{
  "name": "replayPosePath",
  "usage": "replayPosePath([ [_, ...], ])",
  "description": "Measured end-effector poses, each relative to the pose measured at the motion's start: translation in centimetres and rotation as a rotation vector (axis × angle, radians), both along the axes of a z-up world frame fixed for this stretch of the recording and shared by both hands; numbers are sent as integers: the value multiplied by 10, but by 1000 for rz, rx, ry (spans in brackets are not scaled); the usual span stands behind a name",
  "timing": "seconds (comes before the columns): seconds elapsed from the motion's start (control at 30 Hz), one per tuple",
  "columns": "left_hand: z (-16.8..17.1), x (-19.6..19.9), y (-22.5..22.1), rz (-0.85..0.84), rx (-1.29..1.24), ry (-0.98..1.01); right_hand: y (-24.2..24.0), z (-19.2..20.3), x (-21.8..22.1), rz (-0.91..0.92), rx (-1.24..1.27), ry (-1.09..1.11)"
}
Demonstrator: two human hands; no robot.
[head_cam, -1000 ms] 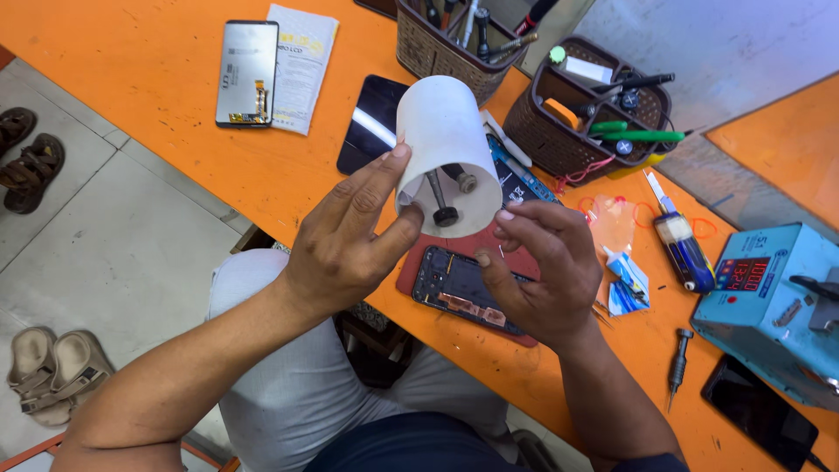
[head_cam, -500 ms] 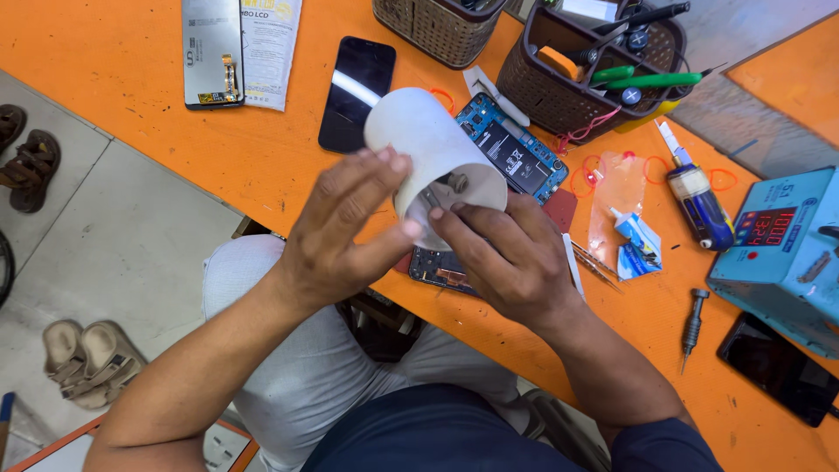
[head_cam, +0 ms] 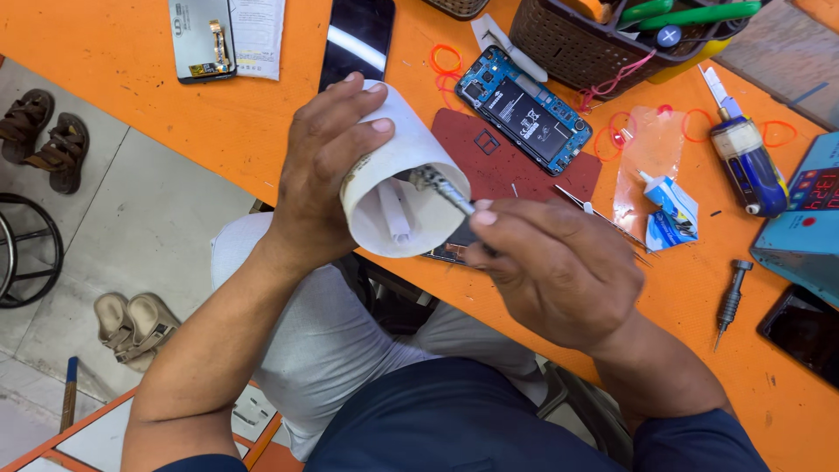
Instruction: The person uses tweezers to remove and install internal components of a mobile phone, applies double-sided adhesive tape to a part, and places the motherboard and battery into the device chassis.
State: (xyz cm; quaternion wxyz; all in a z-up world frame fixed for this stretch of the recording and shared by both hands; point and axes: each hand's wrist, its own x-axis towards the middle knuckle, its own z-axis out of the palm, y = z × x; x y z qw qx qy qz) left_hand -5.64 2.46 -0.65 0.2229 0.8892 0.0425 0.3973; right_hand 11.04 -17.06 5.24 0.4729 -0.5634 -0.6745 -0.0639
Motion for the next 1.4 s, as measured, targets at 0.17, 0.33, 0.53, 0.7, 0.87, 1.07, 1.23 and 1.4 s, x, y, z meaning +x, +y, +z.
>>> replayPosePath([
  [0.17,2,2,-3,-34,-4,32,1,12,4,102,-126,-12],
  [0.33,7,5,-6,-102,0,93,11,6,1,114,-219,-90],
  [0.53,4,7,-11,-108,-5,113,6,5,-2,-66,-145,-154],
  [0.7,4,5,-9,-90,-43,120,8,13,-2,-78,-71,-118],
  [0.87,4,3,-8,-98,-36,126,2,18,2,-80,-64,-76],
  [1.07,4,4,-7,-82,2,103,0,27,4,-25,-75,-192],
  [1.23,4,5,-7,-93,-9,81,8,21,0,23,-97,-100],
  [1.4,5,5,-6,-115,-69,77,8,17,1,21,-105,-129],
])
